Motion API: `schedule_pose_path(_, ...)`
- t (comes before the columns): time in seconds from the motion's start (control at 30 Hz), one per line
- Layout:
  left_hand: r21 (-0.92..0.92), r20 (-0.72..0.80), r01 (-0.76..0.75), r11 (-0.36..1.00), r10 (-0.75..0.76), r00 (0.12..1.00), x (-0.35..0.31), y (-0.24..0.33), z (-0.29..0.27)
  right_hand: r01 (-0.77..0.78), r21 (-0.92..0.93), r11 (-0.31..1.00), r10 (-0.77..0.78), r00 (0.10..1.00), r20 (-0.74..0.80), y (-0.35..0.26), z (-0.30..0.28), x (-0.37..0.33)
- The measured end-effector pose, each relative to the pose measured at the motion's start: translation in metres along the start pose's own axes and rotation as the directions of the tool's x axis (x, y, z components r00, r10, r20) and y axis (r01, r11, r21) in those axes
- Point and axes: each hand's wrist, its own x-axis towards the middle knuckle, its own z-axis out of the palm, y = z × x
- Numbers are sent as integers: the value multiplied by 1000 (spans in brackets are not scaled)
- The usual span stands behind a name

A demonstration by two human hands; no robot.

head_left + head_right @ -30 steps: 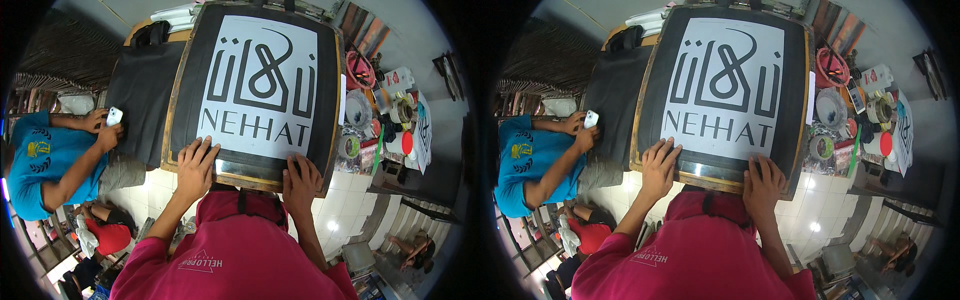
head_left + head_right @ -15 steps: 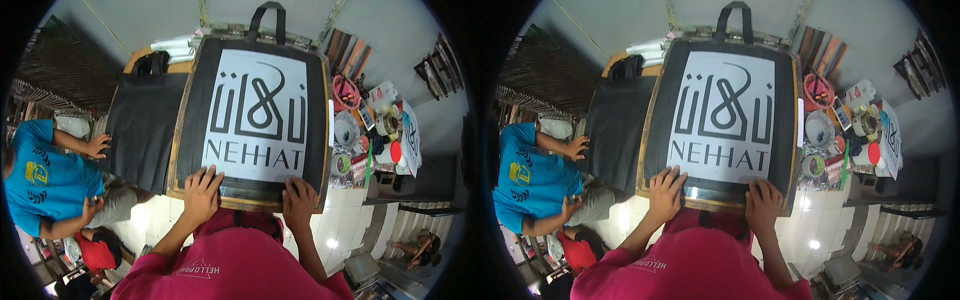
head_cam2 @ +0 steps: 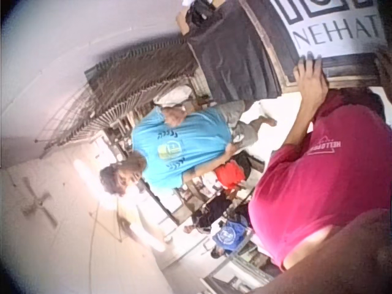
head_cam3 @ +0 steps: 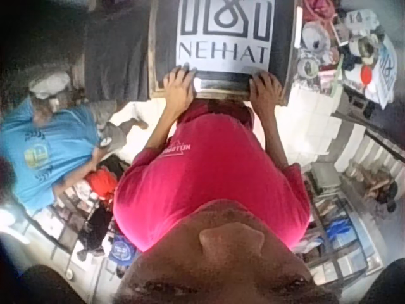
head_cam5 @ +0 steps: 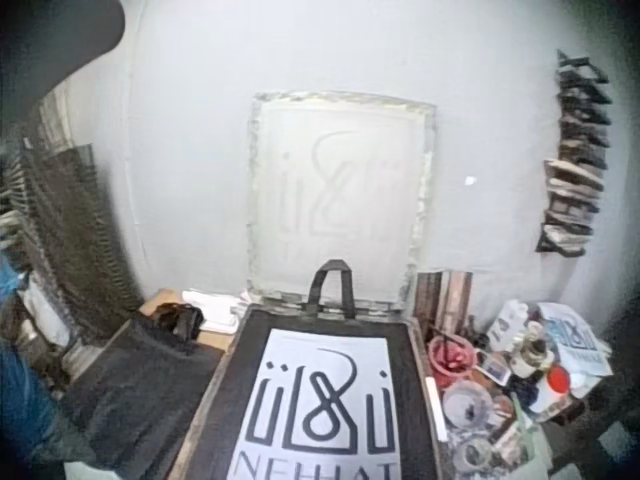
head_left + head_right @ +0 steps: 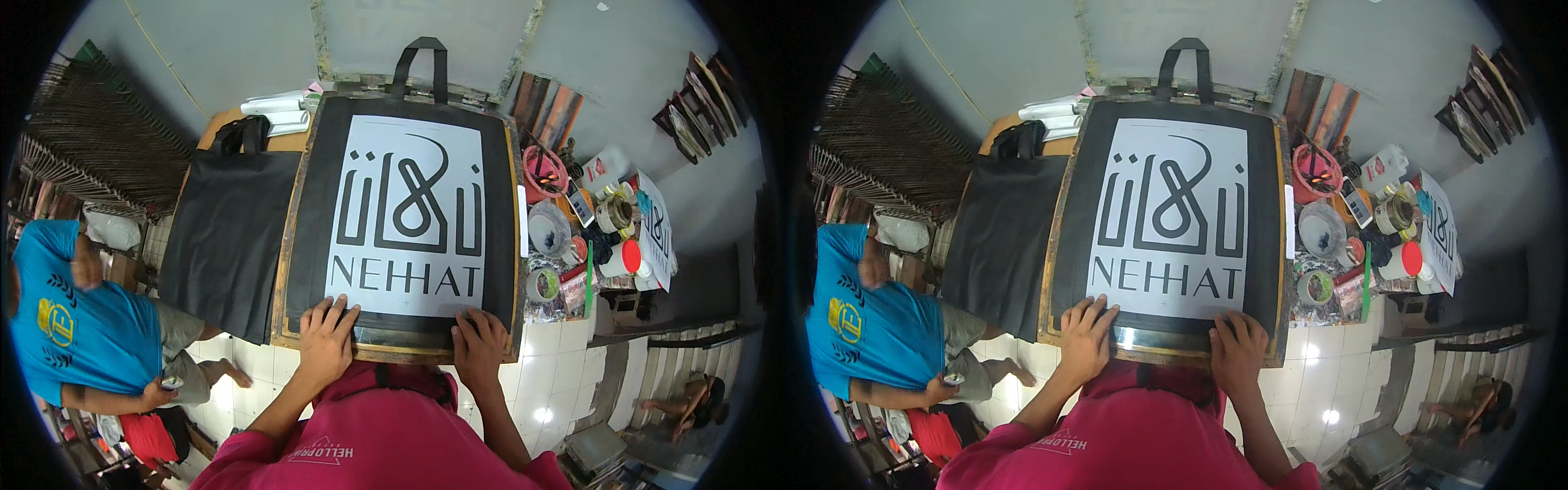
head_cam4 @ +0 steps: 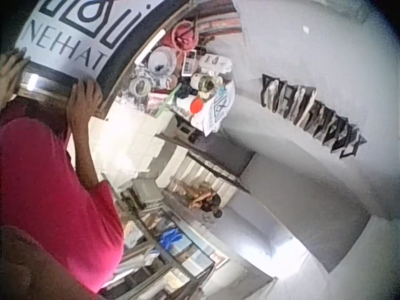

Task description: The person prepares a screen for printing by aligning a stencil on a frame and securing its edges with tape.

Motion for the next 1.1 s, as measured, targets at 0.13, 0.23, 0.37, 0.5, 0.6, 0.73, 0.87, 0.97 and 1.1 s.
schedule_pose_path(0.13,-6,-2,9,1000,-9,1000,1,2,-2,8,-1,1000,-8,1000,-14,1,1,0)
schedule_pose_path(0.23,-3,-4,4,1000,-4,1000,2,2,0,19,-15,1000,-20,999,-39,4,2,-1)
schedule_pose_path(0.37,6,-6,5,1000,-5,1000,0,1,3,17,-25,1000,-18,999,-42,1,2,1)
schedule_pose_path(0.5,-4,-3,10,1000,-10,1000,-1,3,2,16,-30,999,-18,998,-57,2,4,-2)
schedule_pose_path(0.6,4,-6,11,1000,-11,1000,0,5,2,19,-29,999,-21,997,-73,3,5,-4)
schedule_pose_path(0.73,10,-16,6,1000,-6,1000,0,6,1,33,-35,999,-36,996,-86,4,7,-4)
schedule_pose_path(0.87,17,-25,10,1000,-10,1000,-1,7,2,59,-35,998,-62,995,-80,6,7,-4)
schedule_pose_path(0.97,20,-44,11,1000,-10,999,-3,7,5,73,-32,997,-76,993,-96,8,9,-6)
schedule_pose_path(1.1,24,-67,14,1000,-12,998,-4,7,8,98,-20,995,-100,990,-95,12,11,-5)
